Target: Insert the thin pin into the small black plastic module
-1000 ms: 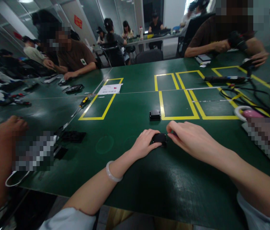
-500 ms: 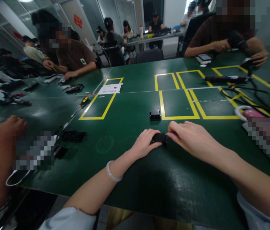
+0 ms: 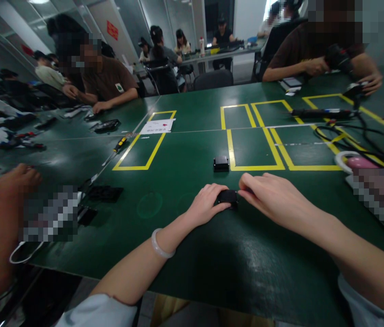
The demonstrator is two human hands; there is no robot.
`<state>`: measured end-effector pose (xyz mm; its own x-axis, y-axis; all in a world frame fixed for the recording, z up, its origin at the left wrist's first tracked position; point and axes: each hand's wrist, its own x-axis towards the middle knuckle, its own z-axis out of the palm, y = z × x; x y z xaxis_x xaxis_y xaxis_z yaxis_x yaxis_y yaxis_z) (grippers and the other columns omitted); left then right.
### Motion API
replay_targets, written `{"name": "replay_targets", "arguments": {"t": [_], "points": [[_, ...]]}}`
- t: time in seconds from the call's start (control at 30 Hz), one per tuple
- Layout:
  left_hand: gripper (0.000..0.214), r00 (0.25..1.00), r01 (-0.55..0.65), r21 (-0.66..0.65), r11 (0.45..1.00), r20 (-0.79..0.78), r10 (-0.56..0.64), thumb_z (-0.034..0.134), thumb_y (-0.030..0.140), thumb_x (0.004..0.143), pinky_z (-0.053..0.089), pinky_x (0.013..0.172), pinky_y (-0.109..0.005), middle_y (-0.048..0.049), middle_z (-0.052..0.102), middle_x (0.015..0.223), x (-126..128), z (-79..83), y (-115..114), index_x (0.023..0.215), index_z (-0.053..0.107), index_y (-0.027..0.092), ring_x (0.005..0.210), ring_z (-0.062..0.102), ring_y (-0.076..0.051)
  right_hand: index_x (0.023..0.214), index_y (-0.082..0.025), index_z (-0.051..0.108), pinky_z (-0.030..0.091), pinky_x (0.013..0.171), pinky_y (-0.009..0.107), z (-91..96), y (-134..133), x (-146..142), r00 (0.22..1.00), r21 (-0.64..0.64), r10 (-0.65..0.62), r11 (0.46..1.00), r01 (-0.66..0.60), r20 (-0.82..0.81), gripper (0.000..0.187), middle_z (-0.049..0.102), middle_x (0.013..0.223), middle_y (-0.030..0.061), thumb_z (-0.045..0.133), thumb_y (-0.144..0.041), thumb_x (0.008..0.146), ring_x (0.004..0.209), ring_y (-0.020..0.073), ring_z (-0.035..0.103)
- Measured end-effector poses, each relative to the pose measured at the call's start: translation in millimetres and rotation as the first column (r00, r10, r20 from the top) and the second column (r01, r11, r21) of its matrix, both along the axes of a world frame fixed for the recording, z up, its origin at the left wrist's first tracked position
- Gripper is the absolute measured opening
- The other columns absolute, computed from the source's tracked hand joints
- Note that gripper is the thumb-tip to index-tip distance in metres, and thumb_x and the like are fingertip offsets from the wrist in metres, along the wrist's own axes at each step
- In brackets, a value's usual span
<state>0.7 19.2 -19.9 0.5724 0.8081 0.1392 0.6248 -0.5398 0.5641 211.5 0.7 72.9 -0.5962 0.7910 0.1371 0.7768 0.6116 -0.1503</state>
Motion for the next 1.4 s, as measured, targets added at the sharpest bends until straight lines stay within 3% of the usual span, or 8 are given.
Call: {"name": "replay_targets", "arguments": {"t": [0.23,0.43,0.73,0.9,1.2,1.4], "points": [[0.036,1.0,-0.003,-0.003,1.0,-0.005,0.003,0.054,0.042,0.09,0.041,0.093,-0.04,-0.0069,0.057,0.114,0.6,0.7,-0.3,0.121,0.05,0.023,0.104,0.05,-0.025,0.094,-0.02,0.047,0.036,0.061,0.028,0.7,-2.3,2.2,0.997,-0.001,0.042,0.999,-0.042,-0.067,0.007,0.06,0.079,0.002,0.043,-0.024,0.09,0.07,0.0175,0.057],[0.036,1.0,-0.005,0.012,1.0,-0.004,0.005,0.055,0.042,0.09,0.041,0.092,-0.038,-0.0067,0.057,0.114,0.4,-0.1,-0.2,0.119,0.05,0.022,0.104,0.05,-0.024,0.086,-0.021,0.047,0.033,0.057,0.028,1.4,-0.7,0.1,0.999,0.035,-0.033,0.999,0.034,-0.034,0.018,0.061,0.071,0.0015,0.04,-0.035,0.095,0.064,0.0183,0.057],[0.034,1.0,-0.004,0.013,1.0,-0.005,0.004,0.054,0.041,0.091,0.042,0.09,-0.037,-0.0064,0.057,0.113,0.4,1.0,-0.5,0.118,0.05,0.021,0.103,0.05,-0.024,0.093,-0.02,0.045,0.036,0.062,0.029,1.1,-0.3,2.3,0.999,0.02,-0.019,1.0,0.02,-0.048,0.006,0.061,0.079,0.0029,0.04,-0.024,0.092,0.072,0.0184,0.059],[0.034,1.0,0.001,0.015,1.0,0.008,-0.002,0.055,0.04,0.091,0.042,0.09,-0.037,-0.006,0.057,0.113,0.3,-0.6,-0.2,0.119,0.05,0.021,0.102,0.05,-0.023,0.087,-0.021,0.046,0.035,0.06,0.029,2.4,-0.7,0.3,1.0,0.053,-0.02,0.998,0.02,0.002,0.017,0.061,0.073,0.0017,0.039,-0.034,0.095,0.066,0.0188,0.057],[0.034,1.0,0.009,0.03,1.0,-0.015,-0.008,0.055,0.041,0.091,0.042,0.089,-0.036,-0.0065,0.057,0.111,0.5,0.8,0.5,0.117,0.05,0.02,0.101,0.05,-0.023,0.097,-0.02,0.045,0.038,0.064,0.03,0.1,-0.9,1.1,0.999,0.049,0.004,0.999,-0.002,-0.044,0.007,0.061,0.08,0.0019,0.043,-0.022,0.09,0.075,0.0197,0.06],[0.035,1.0,0.006,0.027,1.0,-0.008,-0.005,0.054,0.041,0.091,0.042,0.09,-0.037,-0.0066,0.057,0.112,0.5,-0.2,0.3,0.118,0.049,0.021,0.102,0.05,-0.024,0.087,-0.021,0.045,0.036,0.061,0.031,1.8,0.0,-0.2,1.0,0.052,-0.019,0.998,0.018,0.019,0.016,0.06,0.072,0.0013,0.04,-0.034,0.095,0.066,0.02,0.057]]}}
